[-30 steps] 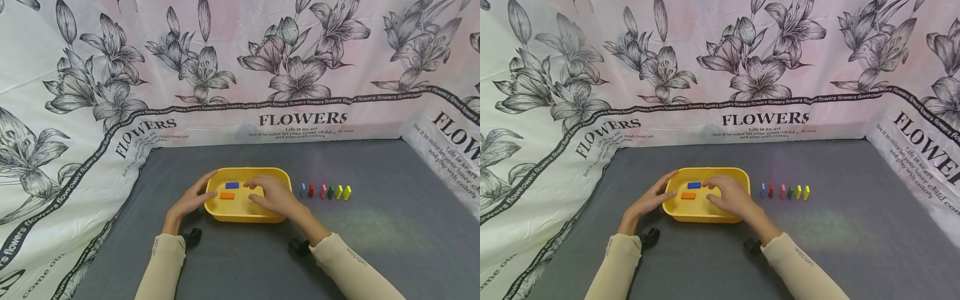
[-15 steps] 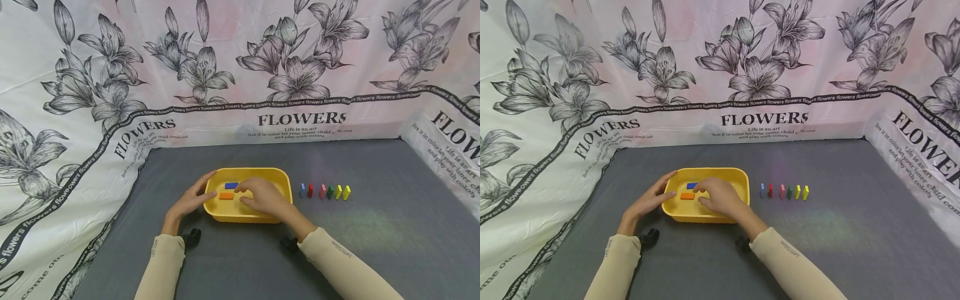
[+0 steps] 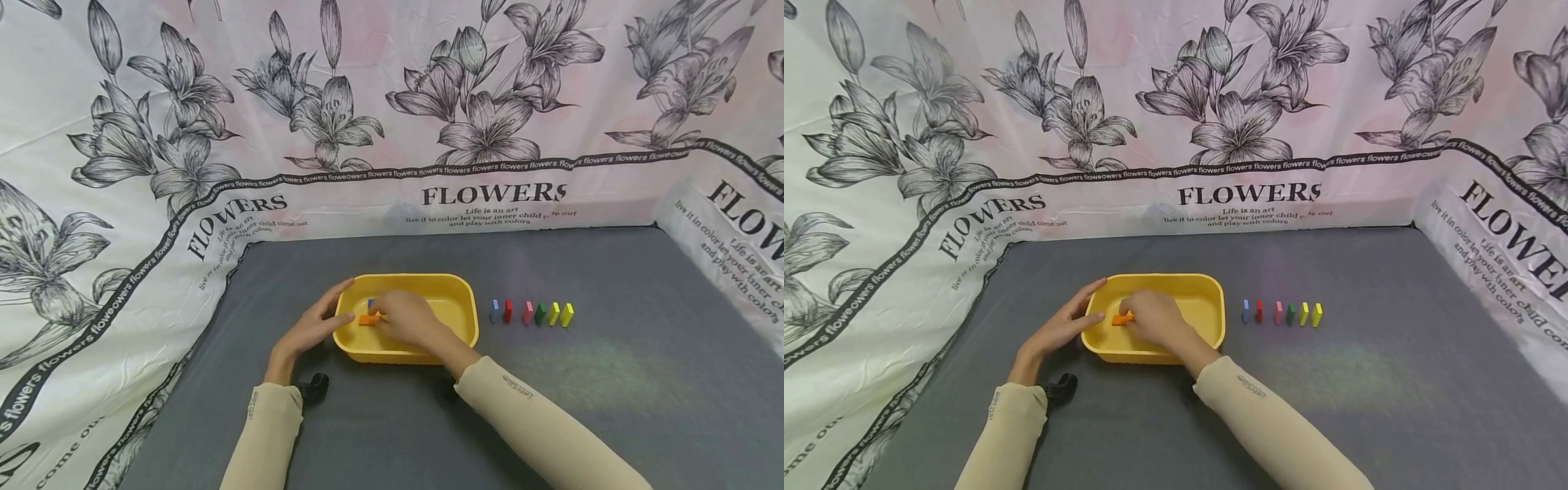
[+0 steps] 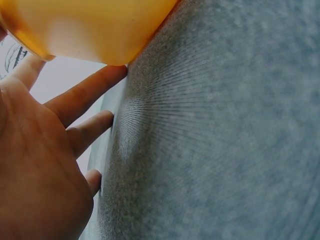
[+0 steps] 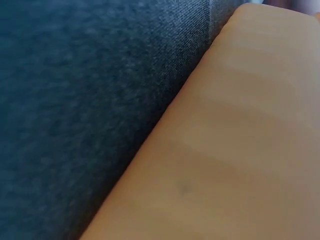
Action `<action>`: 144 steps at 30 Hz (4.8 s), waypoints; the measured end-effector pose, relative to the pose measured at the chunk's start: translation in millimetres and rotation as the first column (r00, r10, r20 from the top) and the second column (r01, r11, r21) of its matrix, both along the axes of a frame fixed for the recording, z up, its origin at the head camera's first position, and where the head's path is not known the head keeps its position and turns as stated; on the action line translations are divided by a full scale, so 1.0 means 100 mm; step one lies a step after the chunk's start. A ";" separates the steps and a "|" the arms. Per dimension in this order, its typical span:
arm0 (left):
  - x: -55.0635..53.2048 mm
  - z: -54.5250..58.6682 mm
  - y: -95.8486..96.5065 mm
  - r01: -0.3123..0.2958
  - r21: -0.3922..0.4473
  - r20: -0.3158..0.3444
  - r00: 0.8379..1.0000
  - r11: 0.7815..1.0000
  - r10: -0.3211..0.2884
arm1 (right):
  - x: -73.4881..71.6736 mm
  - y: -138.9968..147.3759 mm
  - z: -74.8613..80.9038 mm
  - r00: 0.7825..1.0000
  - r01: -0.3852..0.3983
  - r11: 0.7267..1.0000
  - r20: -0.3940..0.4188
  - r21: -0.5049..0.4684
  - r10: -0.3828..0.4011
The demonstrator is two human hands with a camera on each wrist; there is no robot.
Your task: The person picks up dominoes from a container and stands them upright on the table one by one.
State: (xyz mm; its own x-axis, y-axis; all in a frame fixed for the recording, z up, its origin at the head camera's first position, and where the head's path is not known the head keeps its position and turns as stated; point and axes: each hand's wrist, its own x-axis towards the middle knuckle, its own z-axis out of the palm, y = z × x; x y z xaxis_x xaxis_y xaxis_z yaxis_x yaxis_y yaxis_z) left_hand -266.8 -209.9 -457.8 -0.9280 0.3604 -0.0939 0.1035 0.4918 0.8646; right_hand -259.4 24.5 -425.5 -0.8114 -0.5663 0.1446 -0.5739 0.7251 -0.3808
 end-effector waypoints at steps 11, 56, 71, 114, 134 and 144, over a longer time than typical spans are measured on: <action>0.00 -0.01 0.00 0.002 -0.005 -0.001 1.000 1.000 -0.002 | -0.07 -0.19 -0.04 0.999 0.031 0.985 0.021 0.168 -0.035; -0.02 -0.01 -0.01 0.013 -0.006 -0.003 1.000 1.000 -0.013 | -0.14 0.21 0.01 0.999 0.031 0.990 -0.033 0.138 -0.027; -0.02 0.00 0.01 -0.003 -0.004 0.016 1.000 1.000 0.003 | 0.01 0.83 0.20 0.992 0.116 0.987 -0.040 -0.112 -0.121; -0.03 -0.04 0.00 -0.007 -0.004 0.027 1.000 1.000 0.007 | 0.52 2.74 0.19 0.897 0.418 0.799 0.055 -0.433 -0.439; -0.01 -0.01 0.00 -0.007 0.004 0.033 0.999 1.000 0.006 | 0.65 3.17 -0.02 0.863 0.498 0.748 0.163 -0.439 -0.479; -0.02 0.01 0.01 0.002 0.009 0.029 1.000 1.000 -0.002 | 0.62 3.25 -0.13 0.850 0.502 0.822 0.333 -0.269 -0.409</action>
